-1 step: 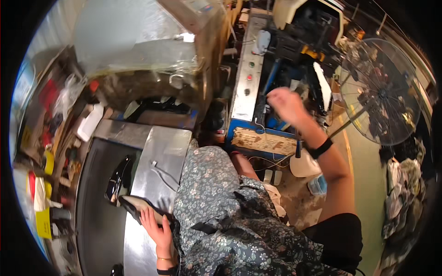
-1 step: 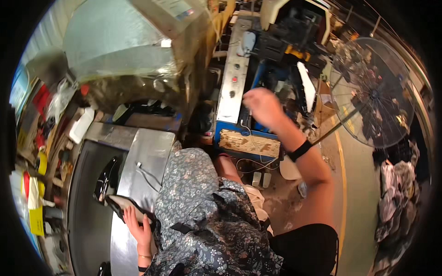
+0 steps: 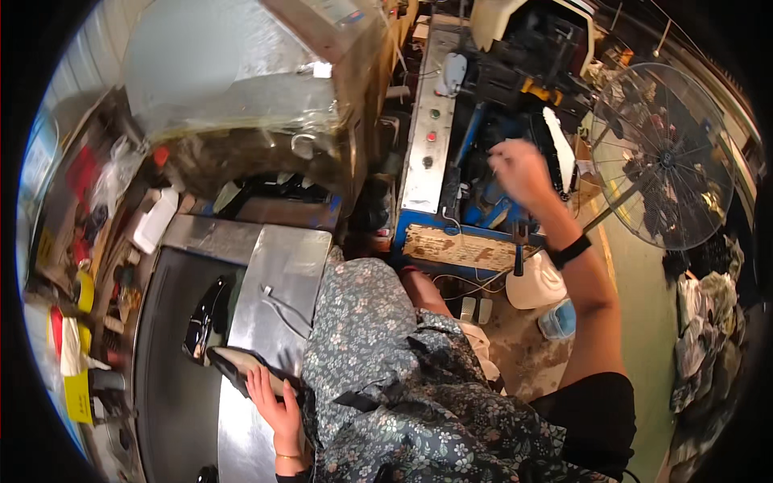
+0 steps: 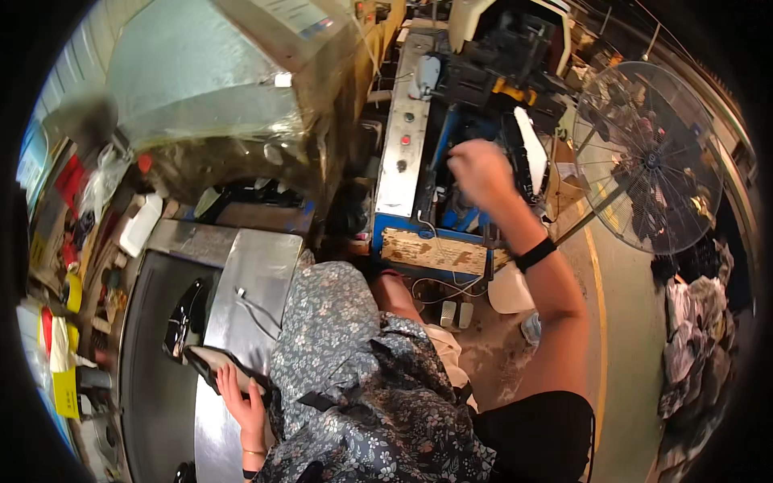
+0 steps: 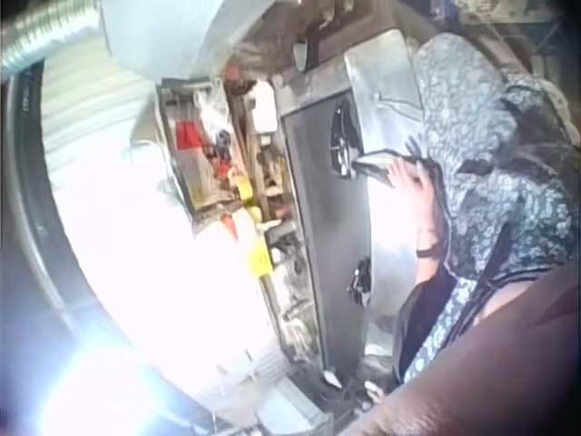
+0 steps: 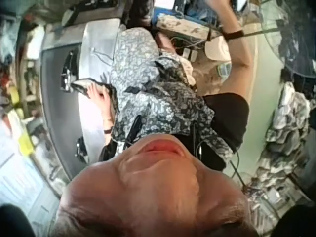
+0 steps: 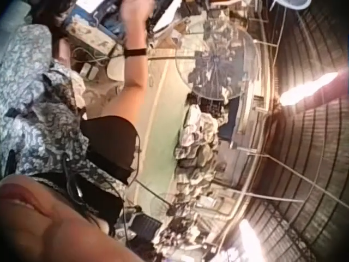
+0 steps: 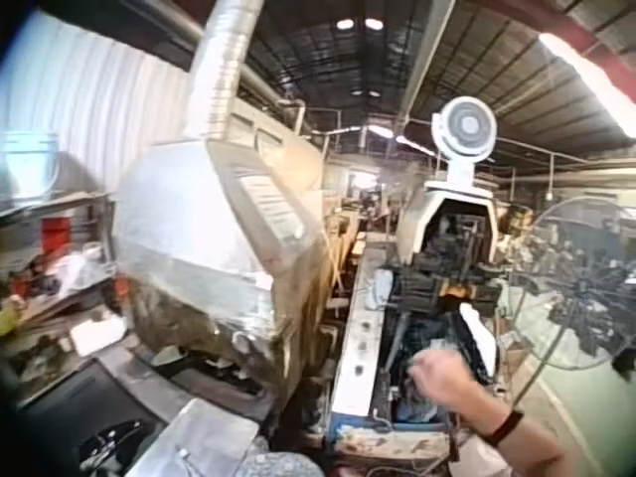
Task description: Manually trim and inspect shoes on an industrial production line.
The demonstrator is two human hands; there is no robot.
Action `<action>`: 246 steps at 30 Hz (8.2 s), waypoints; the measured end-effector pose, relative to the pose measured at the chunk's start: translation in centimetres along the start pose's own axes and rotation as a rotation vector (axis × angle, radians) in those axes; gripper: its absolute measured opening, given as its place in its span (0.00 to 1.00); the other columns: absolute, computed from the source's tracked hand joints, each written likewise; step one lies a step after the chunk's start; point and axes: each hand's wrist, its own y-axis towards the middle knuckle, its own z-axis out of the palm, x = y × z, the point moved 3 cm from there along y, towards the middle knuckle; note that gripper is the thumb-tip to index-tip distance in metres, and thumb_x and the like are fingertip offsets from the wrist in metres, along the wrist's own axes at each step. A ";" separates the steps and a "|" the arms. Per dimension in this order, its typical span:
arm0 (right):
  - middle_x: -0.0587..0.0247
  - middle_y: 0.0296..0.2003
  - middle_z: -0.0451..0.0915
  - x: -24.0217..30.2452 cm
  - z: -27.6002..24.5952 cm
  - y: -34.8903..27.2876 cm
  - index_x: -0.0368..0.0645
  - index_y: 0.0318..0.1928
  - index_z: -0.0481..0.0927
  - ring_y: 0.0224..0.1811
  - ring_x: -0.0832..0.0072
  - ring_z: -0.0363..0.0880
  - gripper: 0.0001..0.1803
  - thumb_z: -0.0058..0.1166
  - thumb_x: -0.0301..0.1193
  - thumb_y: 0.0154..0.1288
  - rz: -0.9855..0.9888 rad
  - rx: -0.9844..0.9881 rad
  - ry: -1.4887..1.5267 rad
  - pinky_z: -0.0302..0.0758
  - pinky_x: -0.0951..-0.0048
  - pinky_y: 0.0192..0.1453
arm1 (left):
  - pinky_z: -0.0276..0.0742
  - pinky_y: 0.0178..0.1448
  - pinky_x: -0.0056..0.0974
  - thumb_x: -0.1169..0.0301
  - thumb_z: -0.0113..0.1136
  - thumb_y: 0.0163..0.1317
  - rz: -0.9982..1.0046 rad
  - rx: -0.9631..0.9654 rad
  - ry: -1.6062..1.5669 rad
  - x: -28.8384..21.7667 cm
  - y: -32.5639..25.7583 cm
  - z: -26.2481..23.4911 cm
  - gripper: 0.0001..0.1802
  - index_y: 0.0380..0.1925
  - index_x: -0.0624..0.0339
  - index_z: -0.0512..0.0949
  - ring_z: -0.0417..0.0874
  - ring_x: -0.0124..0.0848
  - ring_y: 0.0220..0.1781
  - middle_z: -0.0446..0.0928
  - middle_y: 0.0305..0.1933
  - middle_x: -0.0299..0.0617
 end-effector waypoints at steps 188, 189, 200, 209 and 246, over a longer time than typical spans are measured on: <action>0.40 0.73 0.45 31.0 14.9 -24.3 0.33 0.74 0.33 0.76 0.57 0.46 0.42 0.40 0.42 0.77 -0.113 1.017 1.266 0.47 0.64 0.76 | 0.78 0.53 0.41 0.42 0.46 0.69 -1.100 0.235 -1.744 -1.8 8.3 4.4 0.30 0.45 0.57 0.81 0.82 0.34 0.42 0.82 0.38 0.42; 0.43 0.69 0.58 31.4 15.3 -23.7 0.37 0.74 0.45 0.72 0.61 0.58 0.36 0.42 0.42 0.76 -0.239 0.992 1.219 0.57 0.65 0.72 | 0.79 0.51 0.42 0.43 0.48 0.68 -1.061 0.329 -1.732 -0.3 8.6 3.9 0.29 0.44 0.58 0.80 0.83 0.35 0.41 0.83 0.38 0.42; 0.53 0.42 0.72 39.4 31.0 -20.5 0.42 0.39 0.80 0.46 0.53 0.71 0.18 0.58 0.42 0.54 -0.539 0.474 0.560 0.75 0.59 0.43 | 0.81 0.47 0.36 0.53 0.49 0.71 -0.908 0.235 -1.798 -3.7 9.0 -2.2 0.21 0.41 0.62 0.79 0.84 0.32 0.38 0.83 0.38 0.44; 0.57 0.46 0.79 33.2 23.9 -13.8 0.35 0.46 0.76 0.42 0.73 0.78 0.14 0.51 0.34 0.67 0.391 1.204 1.475 0.76 0.71 0.49 | 0.82 0.46 0.39 0.64 0.52 0.66 -0.696 0.404 -1.713 -5.1 8.5 -2.9 0.16 0.37 0.68 0.79 0.86 0.39 0.39 0.83 0.38 0.54; 0.51 0.27 0.79 26.8 8.5 -24.9 0.33 0.39 0.76 0.30 0.59 0.80 0.12 0.49 0.32 0.70 0.003 0.950 1.006 0.74 0.61 0.37 | 0.80 0.37 0.37 0.64 0.59 0.58 -1.116 0.353 -1.587 -4.1 8.1 4.7 0.11 0.28 0.60 0.83 0.82 0.32 0.29 0.83 0.29 0.40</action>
